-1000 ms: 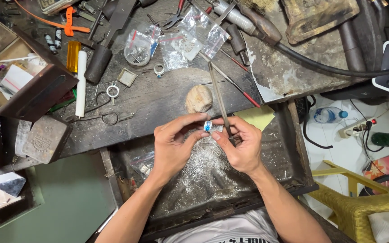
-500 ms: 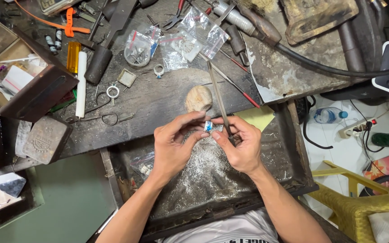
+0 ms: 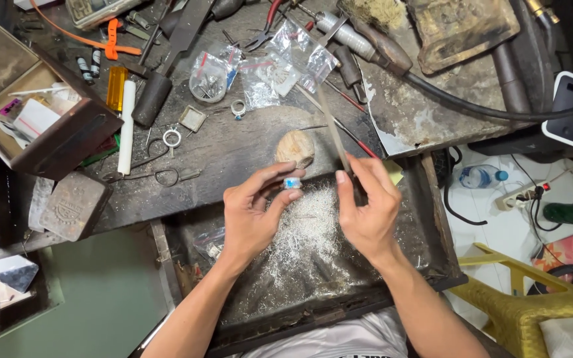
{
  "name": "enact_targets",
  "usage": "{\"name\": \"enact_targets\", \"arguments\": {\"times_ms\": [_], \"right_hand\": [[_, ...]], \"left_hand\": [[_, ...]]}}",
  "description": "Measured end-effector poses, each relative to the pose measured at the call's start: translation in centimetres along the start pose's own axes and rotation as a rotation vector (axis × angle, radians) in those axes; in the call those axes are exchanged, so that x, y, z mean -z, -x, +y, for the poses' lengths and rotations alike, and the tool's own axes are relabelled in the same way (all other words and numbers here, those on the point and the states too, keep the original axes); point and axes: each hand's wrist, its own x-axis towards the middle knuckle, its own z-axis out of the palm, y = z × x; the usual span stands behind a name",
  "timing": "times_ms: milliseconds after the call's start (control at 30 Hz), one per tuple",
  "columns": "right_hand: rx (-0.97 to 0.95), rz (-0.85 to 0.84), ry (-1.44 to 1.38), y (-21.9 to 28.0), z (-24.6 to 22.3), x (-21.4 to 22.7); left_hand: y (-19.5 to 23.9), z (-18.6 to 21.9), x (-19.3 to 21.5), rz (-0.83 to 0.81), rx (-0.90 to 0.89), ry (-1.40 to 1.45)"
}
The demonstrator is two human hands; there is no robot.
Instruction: Filing a small metal jewelry component with a needle file at a workbench to refine its shape.
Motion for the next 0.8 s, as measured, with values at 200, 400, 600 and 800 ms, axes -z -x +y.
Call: {"name": "enact_targets", "arguments": {"times_ms": [200, 400, 600, 800], "right_hand": [[0.112, -0.143, 0.24, -2.9, 0.2, 2.4], [0.165, -0.218, 0.447, -3.5, 2.2, 1.2], [0.176, -0.243, 0.502, -5.8, 1.8, 2.9], [0.153, -0.365, 0.537, -6.0, 4.2, 2.4]], "left_hand": [[0.1, -0.5, 0.1, 0.031, -0.033, -0.039], [-0.1, 0.3, 0.4, 0.071, -0.111, -0.16], [-0.5, 1.0, -0.4, 0.153, -0.2, -0.285], [-2.0, -0.9, -2.4, 0.179, -0.292, -0.424]]}}
